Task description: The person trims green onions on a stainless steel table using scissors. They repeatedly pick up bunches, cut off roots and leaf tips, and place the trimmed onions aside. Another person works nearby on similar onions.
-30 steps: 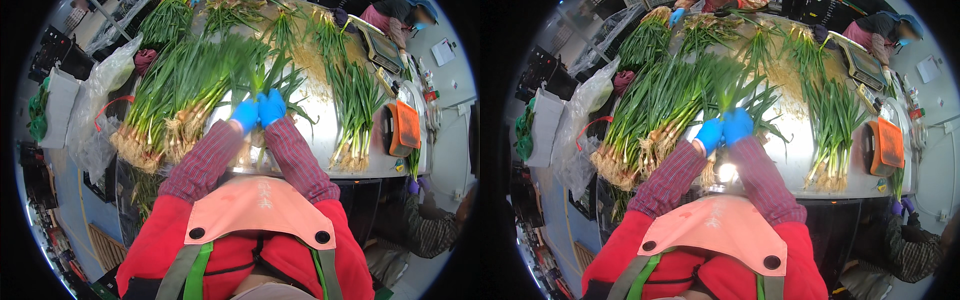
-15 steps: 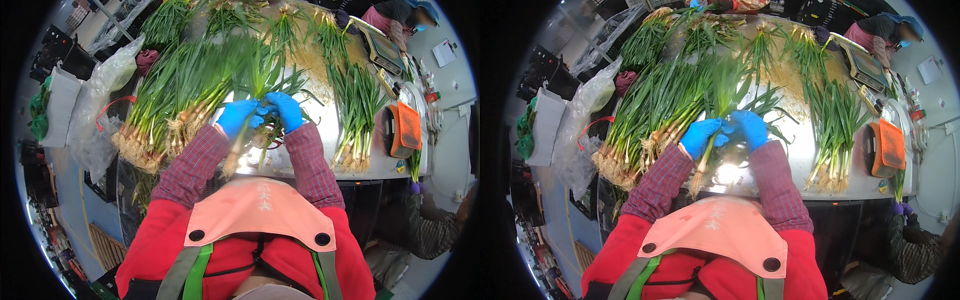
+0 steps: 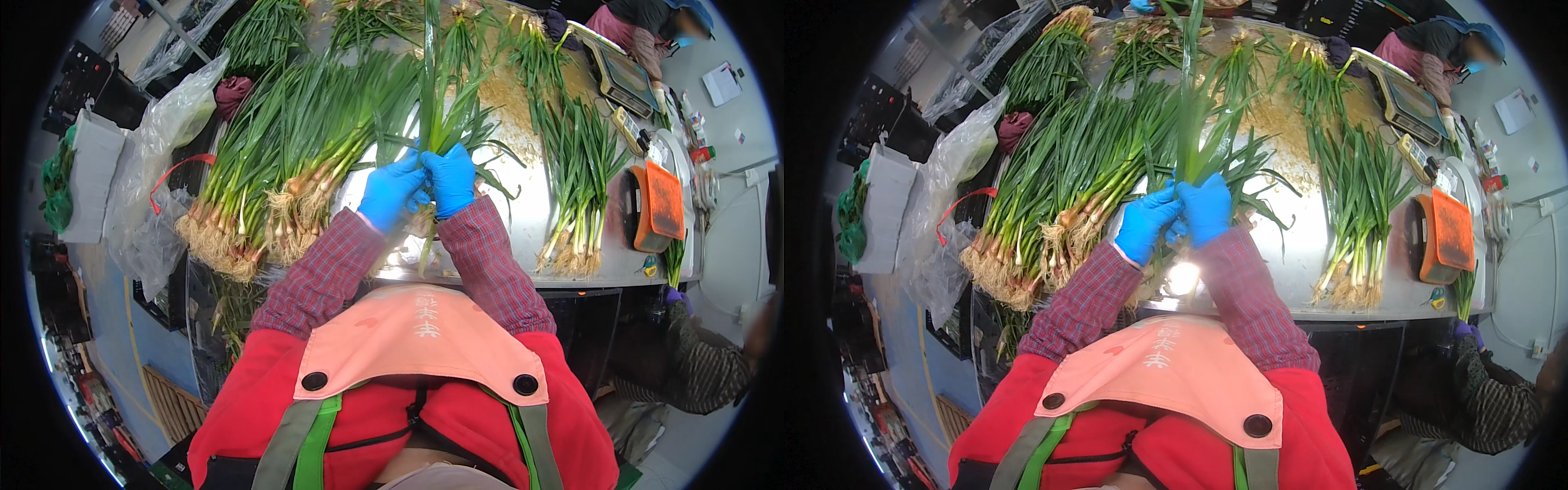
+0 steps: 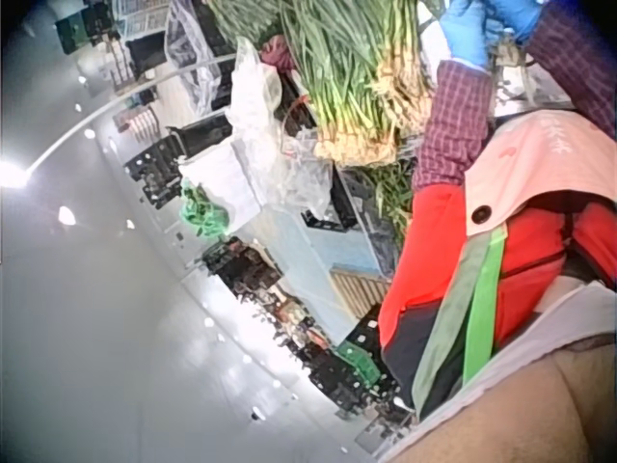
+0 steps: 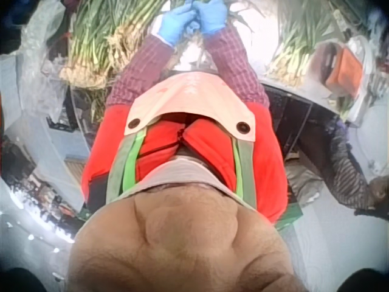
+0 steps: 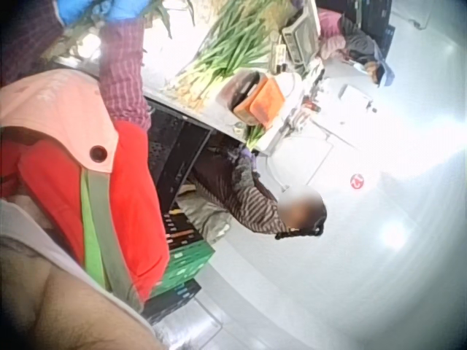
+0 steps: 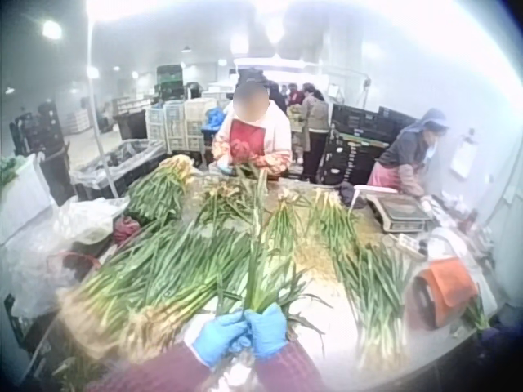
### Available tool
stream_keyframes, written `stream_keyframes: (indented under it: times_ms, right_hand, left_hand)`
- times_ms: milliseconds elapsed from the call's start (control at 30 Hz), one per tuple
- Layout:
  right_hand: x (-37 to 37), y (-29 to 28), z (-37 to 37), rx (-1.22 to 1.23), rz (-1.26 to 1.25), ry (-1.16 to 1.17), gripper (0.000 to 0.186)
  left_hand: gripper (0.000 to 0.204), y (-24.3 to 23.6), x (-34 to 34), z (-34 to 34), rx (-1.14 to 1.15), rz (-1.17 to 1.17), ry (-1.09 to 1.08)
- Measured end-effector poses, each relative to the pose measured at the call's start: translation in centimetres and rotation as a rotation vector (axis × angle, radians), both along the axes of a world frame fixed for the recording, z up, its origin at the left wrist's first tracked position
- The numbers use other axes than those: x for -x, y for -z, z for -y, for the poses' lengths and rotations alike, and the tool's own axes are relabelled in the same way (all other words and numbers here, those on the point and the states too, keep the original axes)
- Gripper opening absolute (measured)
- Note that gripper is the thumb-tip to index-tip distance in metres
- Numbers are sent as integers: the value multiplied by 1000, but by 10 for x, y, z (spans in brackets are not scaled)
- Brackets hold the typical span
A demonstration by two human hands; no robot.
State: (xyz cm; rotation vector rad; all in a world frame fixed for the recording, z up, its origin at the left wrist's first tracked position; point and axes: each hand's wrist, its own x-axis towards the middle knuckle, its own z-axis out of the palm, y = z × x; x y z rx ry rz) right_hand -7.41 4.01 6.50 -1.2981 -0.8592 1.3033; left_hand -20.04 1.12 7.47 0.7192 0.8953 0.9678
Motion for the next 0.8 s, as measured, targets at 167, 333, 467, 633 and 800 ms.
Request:
stream_keyframes:
  times_ms: [167,333,467,633,800]
  right_hand:
    - [0,-4,1,29,-131,74,24]
    - [-2,0,-4,-21,-150,-14,28]
    - [0,0,-6,-42,-128,98,27]
    - [2,-1,-11,-93,-276,208,21]
    - [-19,17,-31,-139,-480,214,16]
  left_hand:
    - [35,-8,4,0,18,-43,47]
    - [23,-20,-4,6,58,-88,-3]
    - [26,-26,-8,7,14,-36,-7]
    - [31,-26,-11,6,-19,-103,3]
    - [32,-26,-12,10,-17,-91,18]
